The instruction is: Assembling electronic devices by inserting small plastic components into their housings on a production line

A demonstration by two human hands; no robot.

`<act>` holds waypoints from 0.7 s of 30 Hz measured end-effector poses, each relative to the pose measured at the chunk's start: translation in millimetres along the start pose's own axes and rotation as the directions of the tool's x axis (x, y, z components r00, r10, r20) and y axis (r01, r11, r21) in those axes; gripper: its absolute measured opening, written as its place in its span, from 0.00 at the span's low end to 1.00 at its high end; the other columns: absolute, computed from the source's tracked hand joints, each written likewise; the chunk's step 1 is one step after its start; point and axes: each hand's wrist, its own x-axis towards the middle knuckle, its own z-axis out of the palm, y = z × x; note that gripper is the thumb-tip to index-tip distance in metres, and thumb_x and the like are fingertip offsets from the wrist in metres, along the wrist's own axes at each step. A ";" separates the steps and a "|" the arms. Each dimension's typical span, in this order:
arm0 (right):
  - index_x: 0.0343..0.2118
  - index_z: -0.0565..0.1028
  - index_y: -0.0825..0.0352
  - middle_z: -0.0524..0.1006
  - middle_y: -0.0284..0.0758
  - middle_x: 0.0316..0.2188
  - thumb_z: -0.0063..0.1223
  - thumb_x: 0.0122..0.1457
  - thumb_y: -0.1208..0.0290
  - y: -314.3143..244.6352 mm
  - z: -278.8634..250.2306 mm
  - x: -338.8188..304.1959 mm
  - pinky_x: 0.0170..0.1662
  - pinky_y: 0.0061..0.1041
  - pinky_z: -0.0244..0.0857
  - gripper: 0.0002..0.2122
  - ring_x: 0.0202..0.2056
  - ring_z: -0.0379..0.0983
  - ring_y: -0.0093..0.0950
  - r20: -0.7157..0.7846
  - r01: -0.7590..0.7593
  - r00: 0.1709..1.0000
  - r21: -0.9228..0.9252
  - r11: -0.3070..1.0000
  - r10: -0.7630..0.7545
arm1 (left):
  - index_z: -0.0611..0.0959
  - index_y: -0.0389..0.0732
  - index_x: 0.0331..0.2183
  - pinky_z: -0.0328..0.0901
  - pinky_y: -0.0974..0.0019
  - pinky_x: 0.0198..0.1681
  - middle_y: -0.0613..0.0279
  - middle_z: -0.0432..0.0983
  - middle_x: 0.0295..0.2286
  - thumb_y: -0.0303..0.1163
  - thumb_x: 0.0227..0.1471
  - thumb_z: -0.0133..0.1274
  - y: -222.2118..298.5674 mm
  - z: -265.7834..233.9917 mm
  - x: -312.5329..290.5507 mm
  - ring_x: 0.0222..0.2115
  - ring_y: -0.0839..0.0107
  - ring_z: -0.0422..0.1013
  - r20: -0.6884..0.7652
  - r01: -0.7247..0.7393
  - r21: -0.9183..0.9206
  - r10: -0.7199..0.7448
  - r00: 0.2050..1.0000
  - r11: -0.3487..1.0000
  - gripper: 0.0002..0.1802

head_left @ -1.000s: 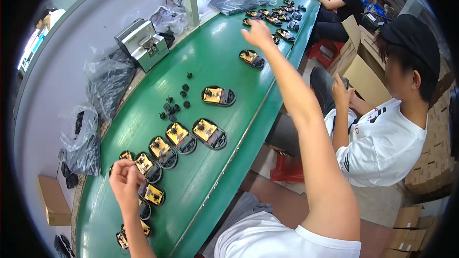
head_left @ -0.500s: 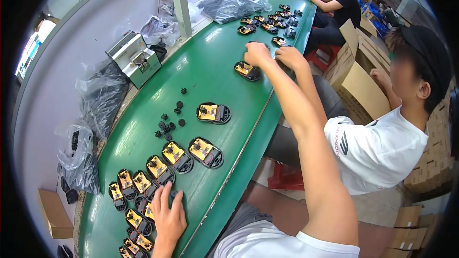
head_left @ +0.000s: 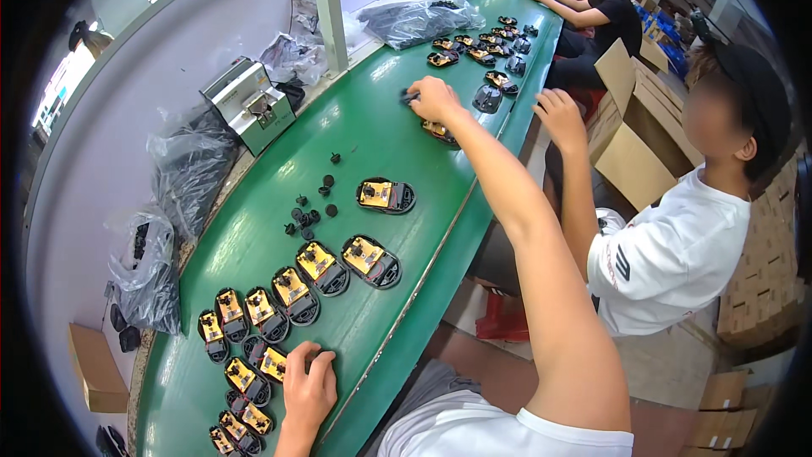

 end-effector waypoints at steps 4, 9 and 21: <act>0.50 0.80 0.57 0.74 0.41 0.57 0.65 0.49 0.51 -8.7 10.4 -2.1 0.61 0.42 0.64 0.25 0.61 0.64 0.41 -0.325 -0.065 0.939 0.143 0.988 0.109 | 0.82 0.37 0.36 0.71 0.58 0.36 0.51 0.73 0.37 0.16 0.44 0.60 9.8 -9.7 -1.8 0.34 0.56 0.74 -0.009 0.007 -0.079 -0.008 1.000 0.997 0.14; 0.48 0.81 0.61 0.80 0.42 0.49 0.66 0.49 0.50 -32.5 8.1 19.8 0.54 0.39 0.71 0.26 0.51 0.76 0.41 -0.067 -0.118 0.990 0.119 0.986 0.127 | 0.81 0.36 0.36 0.70 0.58 0.36 0.50 0.72 0.35 0.17 0.42 0.59 12.9 -24.6 -18.6 0.33 0.54 0.73 -0.005 0.049 -0.118 -0.050 0.999 0.992 0.15; 0.48 0.79 0.73 0.79 0.48 0.50 0.71 0.40 0.45 -99.5 13.8 30.7 0.52 0.33 0.74 0.37 0.50 0.79 0.39 0.064 -0.223 0.973 0.514 0.829 0.222 | 0.80 0.35 0.35 0.68 0.61 0.34 0.50 0.72 0.32 0.17 0.43 0.56 25.8 -46.3 -50.6 0.32 0.57 0.72 -0.054 0.158 -0.159 -0.169 0.984 0.974 0.12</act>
